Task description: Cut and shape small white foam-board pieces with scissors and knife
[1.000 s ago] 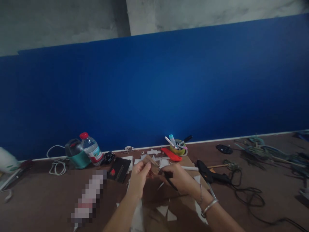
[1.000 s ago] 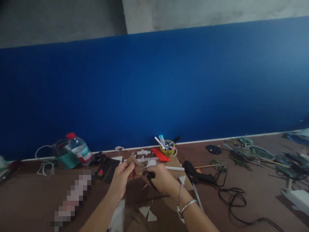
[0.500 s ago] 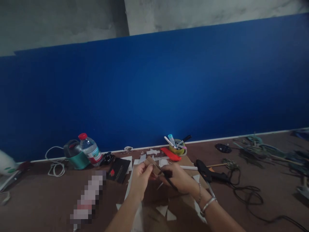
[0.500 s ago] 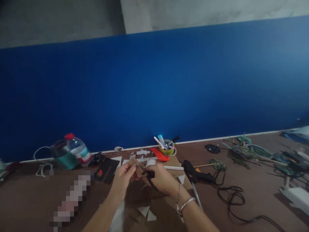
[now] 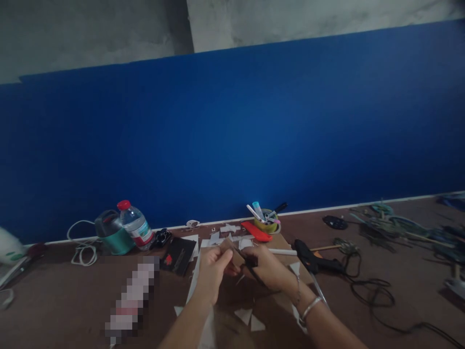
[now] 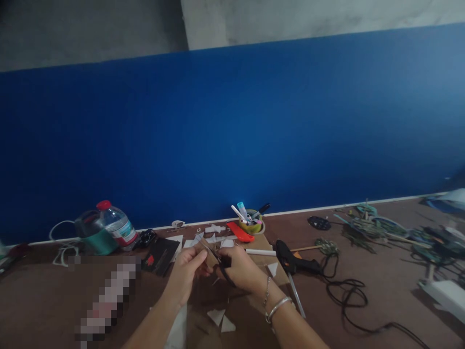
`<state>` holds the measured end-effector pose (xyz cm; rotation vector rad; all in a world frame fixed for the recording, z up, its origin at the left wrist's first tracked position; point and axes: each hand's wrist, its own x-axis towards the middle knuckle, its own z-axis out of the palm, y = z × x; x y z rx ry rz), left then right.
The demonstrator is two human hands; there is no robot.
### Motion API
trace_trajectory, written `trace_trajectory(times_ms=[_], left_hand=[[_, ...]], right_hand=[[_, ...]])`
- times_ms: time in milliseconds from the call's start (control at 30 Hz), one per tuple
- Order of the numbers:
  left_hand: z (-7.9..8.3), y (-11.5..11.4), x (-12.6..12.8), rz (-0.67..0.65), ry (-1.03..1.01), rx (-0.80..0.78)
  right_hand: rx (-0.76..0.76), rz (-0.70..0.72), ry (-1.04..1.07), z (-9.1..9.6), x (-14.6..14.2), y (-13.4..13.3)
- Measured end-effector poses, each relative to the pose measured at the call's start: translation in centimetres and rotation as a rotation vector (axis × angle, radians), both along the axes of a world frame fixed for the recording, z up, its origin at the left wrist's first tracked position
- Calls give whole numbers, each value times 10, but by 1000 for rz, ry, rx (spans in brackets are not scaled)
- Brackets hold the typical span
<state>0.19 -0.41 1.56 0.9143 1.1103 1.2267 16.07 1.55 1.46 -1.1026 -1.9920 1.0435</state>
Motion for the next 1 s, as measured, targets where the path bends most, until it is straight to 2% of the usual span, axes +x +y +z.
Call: trace_trajectory(times_ms=[167, 400, 800, 1000], left_hand=[[-1, 0, -1, -16, -52, -18], [0, -3, 4, -51, -34, -45], [-1, -4, 6, -50, -250, -185], [-3, -2, 4, -66, -286, -252]], right_hand=[[22, -24, 2, -7, -1, 2], [-57, 23, 56, -4, -2, 1], [-75, 1, 98, -16, -1, 5], [-86, 6, 60, -13, 2, 5]])
